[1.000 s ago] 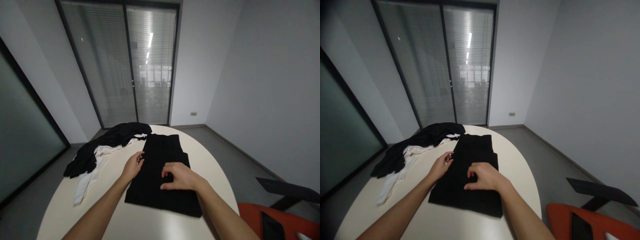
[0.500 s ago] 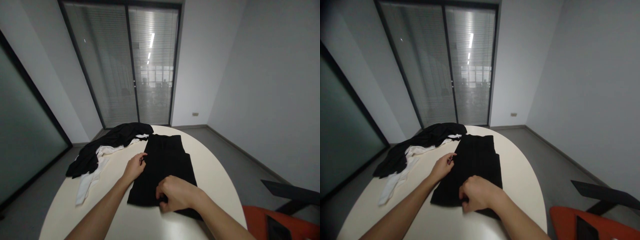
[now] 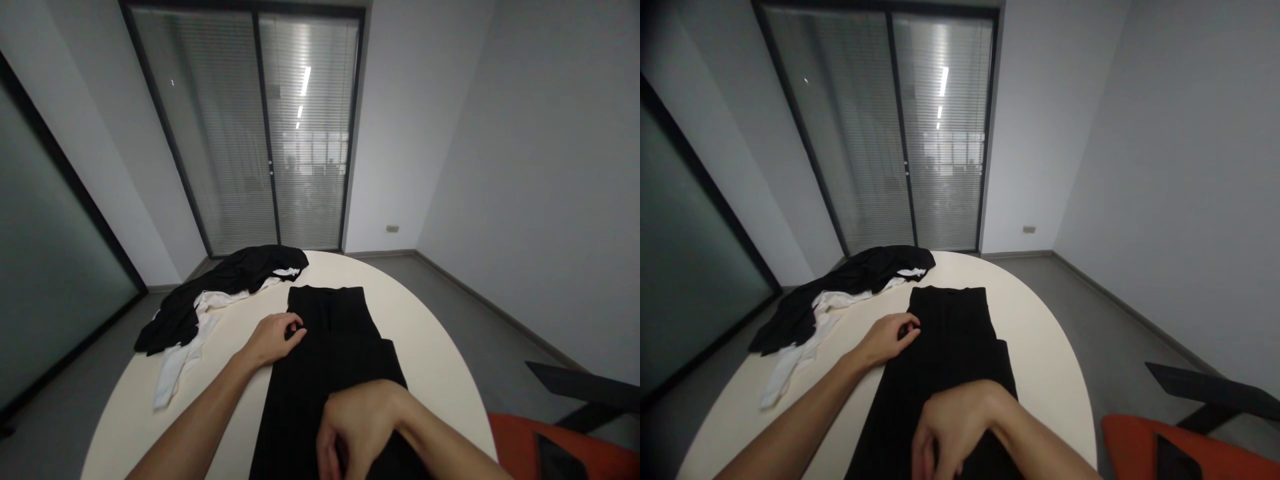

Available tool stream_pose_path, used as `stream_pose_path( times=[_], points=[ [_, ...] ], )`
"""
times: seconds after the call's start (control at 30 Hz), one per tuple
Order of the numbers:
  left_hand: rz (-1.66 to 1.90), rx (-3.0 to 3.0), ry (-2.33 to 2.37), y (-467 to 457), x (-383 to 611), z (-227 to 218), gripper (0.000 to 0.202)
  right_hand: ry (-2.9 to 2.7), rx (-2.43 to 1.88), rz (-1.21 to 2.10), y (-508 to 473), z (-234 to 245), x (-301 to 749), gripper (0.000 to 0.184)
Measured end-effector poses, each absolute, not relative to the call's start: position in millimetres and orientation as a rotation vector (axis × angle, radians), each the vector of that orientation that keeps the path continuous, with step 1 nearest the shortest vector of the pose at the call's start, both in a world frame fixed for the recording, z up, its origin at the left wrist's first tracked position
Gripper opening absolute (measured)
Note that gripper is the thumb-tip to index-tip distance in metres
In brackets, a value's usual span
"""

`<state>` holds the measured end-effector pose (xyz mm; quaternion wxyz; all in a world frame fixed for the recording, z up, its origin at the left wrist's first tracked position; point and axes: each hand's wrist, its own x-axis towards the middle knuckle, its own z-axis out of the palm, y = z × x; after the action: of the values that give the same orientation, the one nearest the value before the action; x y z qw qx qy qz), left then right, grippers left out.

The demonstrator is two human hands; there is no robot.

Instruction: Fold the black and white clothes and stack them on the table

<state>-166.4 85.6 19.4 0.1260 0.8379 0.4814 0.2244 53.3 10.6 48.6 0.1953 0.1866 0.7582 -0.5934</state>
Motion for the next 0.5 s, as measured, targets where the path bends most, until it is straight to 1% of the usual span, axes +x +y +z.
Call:
stream_pose_path(
  times=[0.03,0.07,0.13,0.2,0.23,0.3,0.33,0.4,0.5],
  points=[
    [0.617,2.461,1.343,85.4,-167.3,19.4,0.025,2.095,0.571,-1.782,17.0,50.7,61.8,0.042],
    [0.584,2.476,1.301,85.3,-168.0,19.5,0.026,2.162,0.674,-1.827,24.4,52.8,71.7,0.043],
    [0.527,2.476,1.269,85.3,-168.3,20.6,0.030,2.398,0.935,-1.832,41.3,55.0,93.7,0.043],
    [0.468,2.443,1.260,85.4,-167.5,23.3,0.031,2.708,1.277,-1.664,58.6,53.4,115.9,0.037],
    [0.440,2.420,1.248,85.5,-166.9,25.3,0.030,2.842,1.439,-1.500,66.6,51.4,126.2,0.033],
    [0.384,2.365,1.229,85.8,-165.8,29.7,0.026,2.954,1.636,-1.186,79.4,46.4,144.1,0.029],
    [0.359,2.338,1.229,86.0,-165.6,32.0,0.025,2.942,1.688,-1.097,83.9,44.0,151.2,0.029],
    [0.324,2.289,1.231,86.8,-166.2,35.9,0.024,2.840,1.744,-1.034,88.5,40.4,161.3,0.027],
    [0.305,2.229,1.183,88.7,-170.5,39.6,0.023,2.700,1.779,-1.051,87.3,38.6,166.9,0.017]
  ],
)
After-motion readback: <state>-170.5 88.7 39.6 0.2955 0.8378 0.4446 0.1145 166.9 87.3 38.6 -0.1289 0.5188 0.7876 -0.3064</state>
